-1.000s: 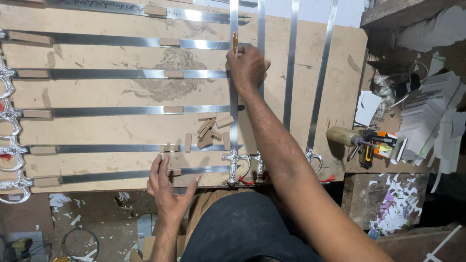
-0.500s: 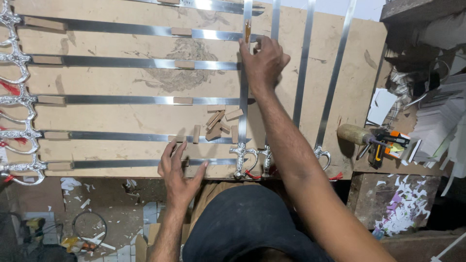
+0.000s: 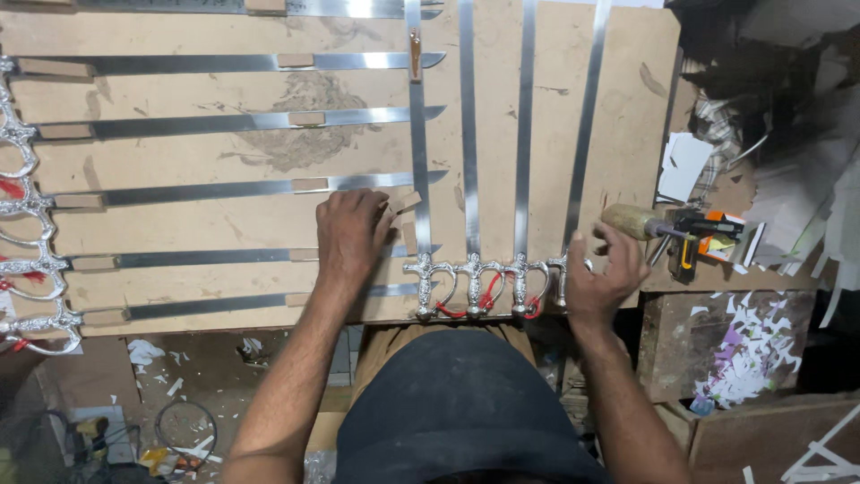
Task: The person places small wooden blocks onto the blades of several swords laid out on a table. They then pick up a glue bottle and apply glue to the blocks before pressing them onto the blades.
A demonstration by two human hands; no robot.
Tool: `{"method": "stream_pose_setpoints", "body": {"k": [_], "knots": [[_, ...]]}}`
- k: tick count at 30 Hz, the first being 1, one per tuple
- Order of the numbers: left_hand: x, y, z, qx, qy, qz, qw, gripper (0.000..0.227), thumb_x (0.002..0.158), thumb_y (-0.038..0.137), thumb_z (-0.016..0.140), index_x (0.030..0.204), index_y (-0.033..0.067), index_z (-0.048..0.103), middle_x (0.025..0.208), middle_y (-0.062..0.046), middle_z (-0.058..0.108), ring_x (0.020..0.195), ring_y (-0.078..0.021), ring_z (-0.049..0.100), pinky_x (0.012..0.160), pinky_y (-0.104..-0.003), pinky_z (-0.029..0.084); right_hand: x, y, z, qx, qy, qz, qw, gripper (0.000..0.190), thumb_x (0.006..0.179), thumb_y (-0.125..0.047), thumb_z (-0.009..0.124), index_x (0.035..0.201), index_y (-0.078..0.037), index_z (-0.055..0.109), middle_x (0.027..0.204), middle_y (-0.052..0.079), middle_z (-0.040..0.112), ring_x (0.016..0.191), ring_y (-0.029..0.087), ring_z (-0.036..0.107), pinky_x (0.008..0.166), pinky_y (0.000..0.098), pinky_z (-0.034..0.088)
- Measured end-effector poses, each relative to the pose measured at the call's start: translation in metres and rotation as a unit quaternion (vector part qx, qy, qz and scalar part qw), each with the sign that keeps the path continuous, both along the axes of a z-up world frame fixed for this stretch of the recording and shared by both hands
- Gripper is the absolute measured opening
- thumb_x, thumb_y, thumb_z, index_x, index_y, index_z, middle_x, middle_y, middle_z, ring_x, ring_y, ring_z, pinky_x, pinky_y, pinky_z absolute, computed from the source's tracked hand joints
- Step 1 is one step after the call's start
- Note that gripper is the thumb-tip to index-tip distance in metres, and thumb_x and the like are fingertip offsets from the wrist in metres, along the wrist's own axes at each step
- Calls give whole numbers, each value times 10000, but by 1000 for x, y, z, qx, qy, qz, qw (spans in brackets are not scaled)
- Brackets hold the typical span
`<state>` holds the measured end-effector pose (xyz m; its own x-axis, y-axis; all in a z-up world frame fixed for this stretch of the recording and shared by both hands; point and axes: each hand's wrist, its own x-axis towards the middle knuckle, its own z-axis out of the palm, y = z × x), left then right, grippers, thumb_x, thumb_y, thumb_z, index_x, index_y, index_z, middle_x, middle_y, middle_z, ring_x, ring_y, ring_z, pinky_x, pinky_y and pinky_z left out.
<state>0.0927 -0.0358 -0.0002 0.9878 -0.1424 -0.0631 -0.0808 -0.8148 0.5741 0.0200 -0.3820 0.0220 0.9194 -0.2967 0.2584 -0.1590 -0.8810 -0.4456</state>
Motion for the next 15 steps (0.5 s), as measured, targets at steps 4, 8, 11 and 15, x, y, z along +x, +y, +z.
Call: {"method": "stream_pose_setpoints", "body": {"k": [4,8,11,15], "knots": [[1,-21,-7,41,-26,-37,998,315,841,151,797,1140,74,730,1090,-85,709,1053,-293,589,902,-474,416,-31,-41,-5,104,-41,-106,988,438,976,-79,762,1372,6,593,1316,156,517,1109,259,579,927,382,521],[-1,-30,-19,55,-33,-24,998,300,864,156,799,1146,73,736,1087,-87,732,1038,-290,583,887,-478,397,-49,-78,-23,63,-53,-114,990,593,984,-22,805,1460,9,454,1389,180,444,1234,316,570,1044,416,530],[-5,-38,-27,94,-61,-24,993,269,901,105,764,1169,102,747,1100,-72,759,1068,-276,587,910,-464,388,-50,-104,-45,163,-42,-127,978,746,970,-33,809,1567,-14,362,1478,192,387,1215,298,585,1033,398,551],[-3,-44,-24,133,-14,1,991,270,954,184,755,1205,83,740,1050,-119,750,1016,-299,570,919,-465,372,-40,-130,-73,293,-56,-96,950,859,912,-38,823,1590,-33,295,1564,187,378,1282,306,576,1083,414,533]]}}
